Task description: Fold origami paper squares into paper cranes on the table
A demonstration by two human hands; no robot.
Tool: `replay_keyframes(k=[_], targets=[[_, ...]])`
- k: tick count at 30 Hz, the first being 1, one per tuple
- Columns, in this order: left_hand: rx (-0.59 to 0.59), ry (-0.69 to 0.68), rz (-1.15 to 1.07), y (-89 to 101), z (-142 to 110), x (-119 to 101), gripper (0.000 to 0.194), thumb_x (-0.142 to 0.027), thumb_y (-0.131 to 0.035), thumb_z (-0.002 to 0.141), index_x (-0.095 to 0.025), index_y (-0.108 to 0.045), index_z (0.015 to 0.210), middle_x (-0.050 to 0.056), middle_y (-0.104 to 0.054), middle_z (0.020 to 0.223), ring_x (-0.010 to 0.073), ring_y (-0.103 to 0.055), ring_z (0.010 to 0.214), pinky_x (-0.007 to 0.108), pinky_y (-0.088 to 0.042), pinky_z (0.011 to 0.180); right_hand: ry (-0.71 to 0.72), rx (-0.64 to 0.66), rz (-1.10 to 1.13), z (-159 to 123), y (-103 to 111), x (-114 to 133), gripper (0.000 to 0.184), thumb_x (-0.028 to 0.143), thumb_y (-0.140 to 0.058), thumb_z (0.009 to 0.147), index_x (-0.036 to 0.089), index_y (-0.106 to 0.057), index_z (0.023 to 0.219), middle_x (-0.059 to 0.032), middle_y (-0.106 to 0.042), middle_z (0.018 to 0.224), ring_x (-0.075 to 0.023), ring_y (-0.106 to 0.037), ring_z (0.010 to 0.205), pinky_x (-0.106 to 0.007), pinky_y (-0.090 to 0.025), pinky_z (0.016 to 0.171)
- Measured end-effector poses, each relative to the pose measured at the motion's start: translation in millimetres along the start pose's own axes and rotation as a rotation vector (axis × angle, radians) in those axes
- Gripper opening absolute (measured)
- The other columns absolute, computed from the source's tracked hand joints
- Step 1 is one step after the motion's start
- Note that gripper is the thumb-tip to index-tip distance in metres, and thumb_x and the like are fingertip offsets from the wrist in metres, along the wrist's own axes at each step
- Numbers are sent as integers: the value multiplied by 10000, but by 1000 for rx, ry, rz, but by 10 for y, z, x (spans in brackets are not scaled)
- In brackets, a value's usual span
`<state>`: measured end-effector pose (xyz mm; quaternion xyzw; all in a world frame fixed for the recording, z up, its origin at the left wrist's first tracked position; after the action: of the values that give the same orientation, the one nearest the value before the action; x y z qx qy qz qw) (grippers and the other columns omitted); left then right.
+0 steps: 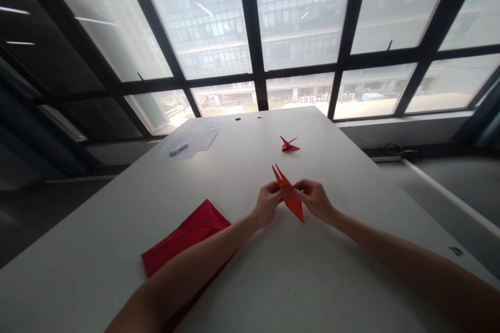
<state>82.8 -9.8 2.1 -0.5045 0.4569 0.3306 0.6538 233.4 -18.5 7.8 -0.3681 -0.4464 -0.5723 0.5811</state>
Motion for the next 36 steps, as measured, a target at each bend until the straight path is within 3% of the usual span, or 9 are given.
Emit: replay_keyframes(k=[6,12,17,23,29,33,36], targets=[[-25,-4,-46,-24,-7,-23,317,-346,-820,689,-120,-702,878,83,-709,872,191,-658,803,362,-522,821,-1,7,19,2,10,9,261,409,-665,804,154,-688,852,-58,-699,788,-182,-628,698,-286,-511,630],[-61,9,-51,18,8,-47,355,-415,-795,709,-150,-685,918,63,-681,901,175,-646,819,369,-530,824,-78,28,20,12,28,-69,288,430,-663,788,144,-697,797,-41,-690,698,-166,-611,611,-269,-484,555],[-134,-67,7,136,59,-85,329,-421,-787,713,-141,-685,854,30,-653,828,141,-620,774,347,-530,832,-79,151,-83,51,81,-49,254,387,-640,788,142,-709,783,-44,-692,706,-167,-605,621,-261,-475,544],[-103,-24,94,195,78,-69,327,-425,-779,721,-125,-698,823,59,-681,825,172,-640,791,360,-537,814,-51,217,-159,116,213,-18,252,371,-630,802,138,-719,832,-46,-697,743,-162,-599,644,-255,-466,559],[-115,-21,211,201,73,-87,334,-422,-774,732,-118,-707,854,60,-680,776,138,-623,689,295,-542,708,-75,258,-162,151,291,-63,268,390,-646,803,140,-726,853,-48,-708,766,-166,-612,656,-259,-469,574],[-70,30,214,179,62,-79,399,-386,-819,689,-132,-714,978,74,-703,838,164,-654,752,314,-557,743,-47,243,-188,151,293,-71,265,391,-654,803,141,-732,839,-46,-712,752,-165,-618,650,-260,-471,580],[-62,43,216,174,61,-67,397,-362,-853,643,-114,-732,929,89,-716,836,177,-663,767,311,-557,745,-25,215,-207,139,274,-70,273,405,-663,796,143,-730,834,-42,-710,739,-166,-619,640,-263,-476,574]])
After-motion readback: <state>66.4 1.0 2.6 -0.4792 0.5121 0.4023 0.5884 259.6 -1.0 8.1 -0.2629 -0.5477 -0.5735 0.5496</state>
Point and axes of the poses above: each hand's wrist, its own z-axis towards the middle knuckle, its own y-axis out of the back of the hand, x = y × z, the point moved 4 cm from there along z, towards the middle knuckle
